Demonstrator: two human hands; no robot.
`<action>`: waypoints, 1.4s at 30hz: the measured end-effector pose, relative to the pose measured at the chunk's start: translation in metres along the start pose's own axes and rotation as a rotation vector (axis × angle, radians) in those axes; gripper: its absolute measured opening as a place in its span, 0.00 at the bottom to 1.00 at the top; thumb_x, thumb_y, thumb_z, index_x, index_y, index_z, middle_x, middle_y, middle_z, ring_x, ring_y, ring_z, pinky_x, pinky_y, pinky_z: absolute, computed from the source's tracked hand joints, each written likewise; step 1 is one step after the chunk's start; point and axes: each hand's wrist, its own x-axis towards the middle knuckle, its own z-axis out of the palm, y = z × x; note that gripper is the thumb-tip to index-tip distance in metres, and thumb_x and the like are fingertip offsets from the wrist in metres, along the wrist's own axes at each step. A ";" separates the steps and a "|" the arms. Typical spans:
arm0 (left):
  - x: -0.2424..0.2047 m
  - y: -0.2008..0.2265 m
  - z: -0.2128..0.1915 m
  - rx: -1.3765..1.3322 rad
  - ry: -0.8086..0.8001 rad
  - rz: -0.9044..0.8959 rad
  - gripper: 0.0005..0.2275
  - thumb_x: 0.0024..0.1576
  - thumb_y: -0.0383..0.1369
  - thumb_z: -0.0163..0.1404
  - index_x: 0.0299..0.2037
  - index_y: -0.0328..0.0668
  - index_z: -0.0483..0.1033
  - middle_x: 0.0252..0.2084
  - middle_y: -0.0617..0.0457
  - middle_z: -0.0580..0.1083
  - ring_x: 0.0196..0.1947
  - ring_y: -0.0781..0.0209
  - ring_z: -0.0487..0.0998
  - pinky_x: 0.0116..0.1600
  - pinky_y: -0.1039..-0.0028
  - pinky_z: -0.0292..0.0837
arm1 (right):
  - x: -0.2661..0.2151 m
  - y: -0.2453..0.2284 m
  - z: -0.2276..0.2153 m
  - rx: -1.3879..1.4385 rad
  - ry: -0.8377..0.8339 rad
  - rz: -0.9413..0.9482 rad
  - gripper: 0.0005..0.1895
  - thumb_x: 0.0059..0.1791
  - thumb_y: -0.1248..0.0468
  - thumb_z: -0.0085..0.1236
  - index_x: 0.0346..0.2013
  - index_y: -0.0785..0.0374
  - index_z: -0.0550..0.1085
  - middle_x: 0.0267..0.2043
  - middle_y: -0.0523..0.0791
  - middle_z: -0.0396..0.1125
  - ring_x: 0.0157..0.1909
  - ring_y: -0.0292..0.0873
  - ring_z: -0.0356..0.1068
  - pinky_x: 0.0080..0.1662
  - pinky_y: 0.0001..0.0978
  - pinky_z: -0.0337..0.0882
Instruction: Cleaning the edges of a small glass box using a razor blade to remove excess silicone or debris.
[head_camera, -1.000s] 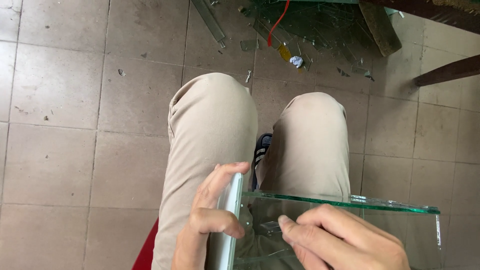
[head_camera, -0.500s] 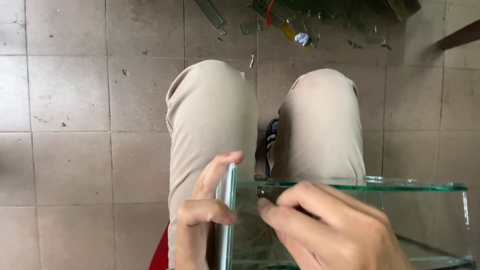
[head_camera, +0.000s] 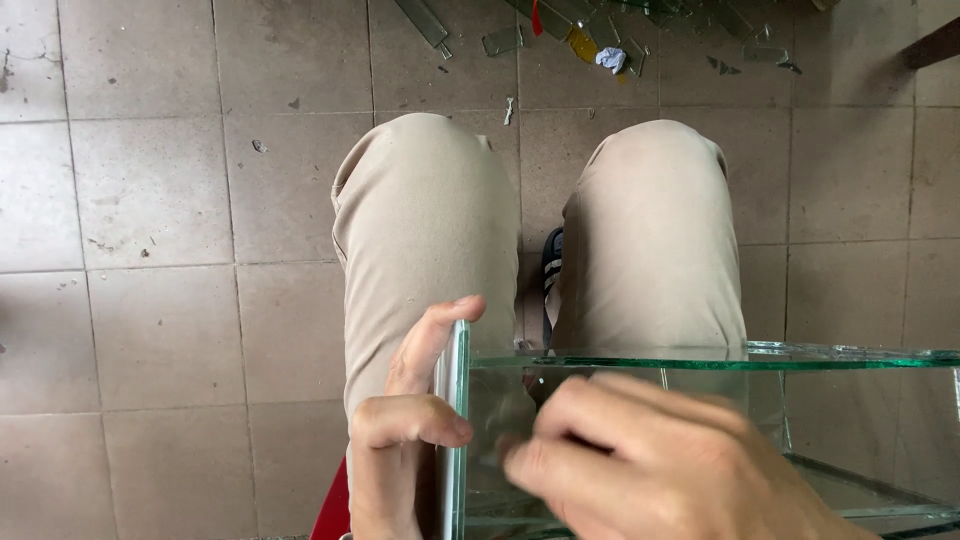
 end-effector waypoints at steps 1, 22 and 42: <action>0.001 0.002 0.001 0.006 0.016 -0.002 0.21 0.76 0.58 0.44 0.45 0.50 0.63 0.72 0.21 0.66 0.76 0.33 0.69 0.81 0.41 0.58 | -0.002 0.000 -0.001 0.027 -0.052 0.006 0.11 0.53 0.74 0.58 0.37 0.52 0.79 0.34 0.38 0.65 0.30 0.38 0.67 0.32 0.32 0.69; 0.011 0.002 0.002 -0.043 0.006 -0.015 0.25 0.64 0.57 0.56 0.50 0.47 0.61 0.76 0.18 0.62 0.80 0.34 0.64 0.74 0.53 0.60 | 0.012 0.010 -0.005 -0.039 -0.086 0.032 0.12 0.50 0.76 0.62 0.37 0.53 0.76 0.33 0.37 0.63 0.28 0.38 0.65 0.28 0.35 0.66; -0.006 -0.040 -0.016 -0.075 0.070 -0.255 0.12 0.64 0.26 0.45 0.27 0.53 0.67 0.74 0.30 0.69 0.79 0.41 0.65 0.78 0.45 0.55 | 0.022 0.012 -0.005 -0.038 -0.039 -0.107 0.05 0.58 0.72 0.55 0.40 0.60 0.77 0.35 0.42 0.64 0.35 0.43 0.71 0.37 0.38 0.71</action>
